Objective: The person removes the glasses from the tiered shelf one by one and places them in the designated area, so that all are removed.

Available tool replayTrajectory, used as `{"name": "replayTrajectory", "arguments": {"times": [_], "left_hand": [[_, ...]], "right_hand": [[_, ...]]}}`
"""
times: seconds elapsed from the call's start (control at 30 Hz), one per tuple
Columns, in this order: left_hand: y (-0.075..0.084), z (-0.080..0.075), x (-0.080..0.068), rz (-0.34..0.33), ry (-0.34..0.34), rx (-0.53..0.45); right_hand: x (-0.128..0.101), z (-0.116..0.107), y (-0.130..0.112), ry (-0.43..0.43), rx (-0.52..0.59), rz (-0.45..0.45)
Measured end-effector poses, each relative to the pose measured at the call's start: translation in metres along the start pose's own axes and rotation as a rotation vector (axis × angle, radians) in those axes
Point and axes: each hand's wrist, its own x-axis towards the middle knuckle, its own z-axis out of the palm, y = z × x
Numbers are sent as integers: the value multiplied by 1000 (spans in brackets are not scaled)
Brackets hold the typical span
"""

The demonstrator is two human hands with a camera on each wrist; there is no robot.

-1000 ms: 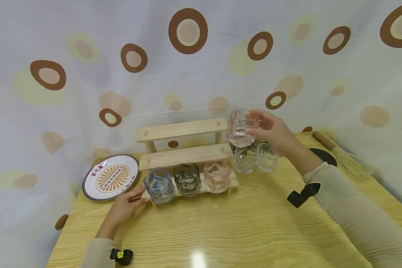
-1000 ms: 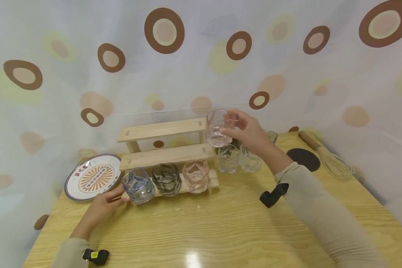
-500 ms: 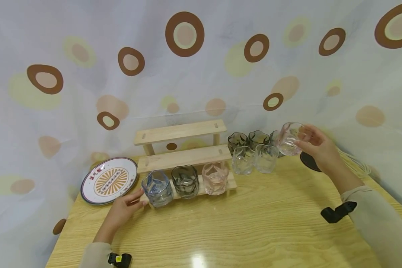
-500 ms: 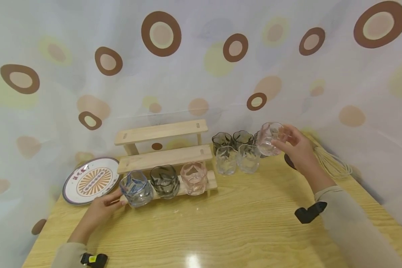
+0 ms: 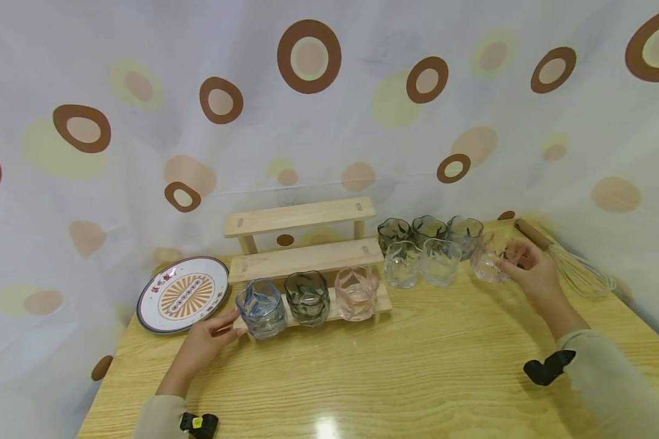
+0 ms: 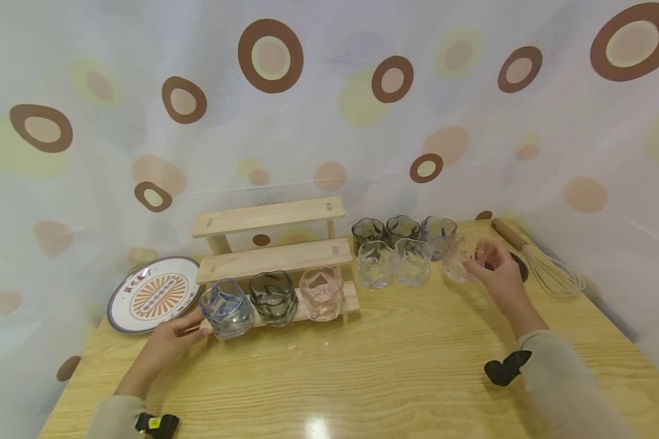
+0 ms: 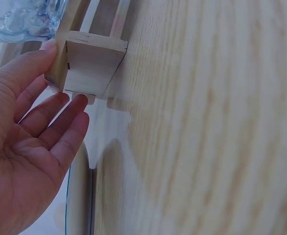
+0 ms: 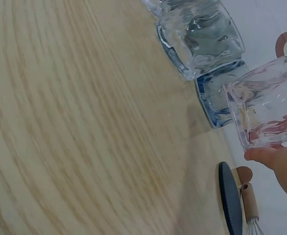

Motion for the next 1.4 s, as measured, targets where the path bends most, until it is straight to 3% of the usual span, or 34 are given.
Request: {"name": "replayTrajectory", "arguments": {"times": [0.17, 0.57, 1.03, 1.4], "left_hand": [[-1, 0, 0, 4, 7, 15], [-3, 2, 2, 21, 7, 26], [-7, 2, 2, 28, 3, 3], [-5, 1, 2, 25, 13, 9]], "right_hand": [[0, 11, 8, -34, 23, 44], [2, 28, 16, -16, -16, 139], [8, 31, 15, -75, 55, 170], [10, 32, 19, -82, 82, 143]]}}
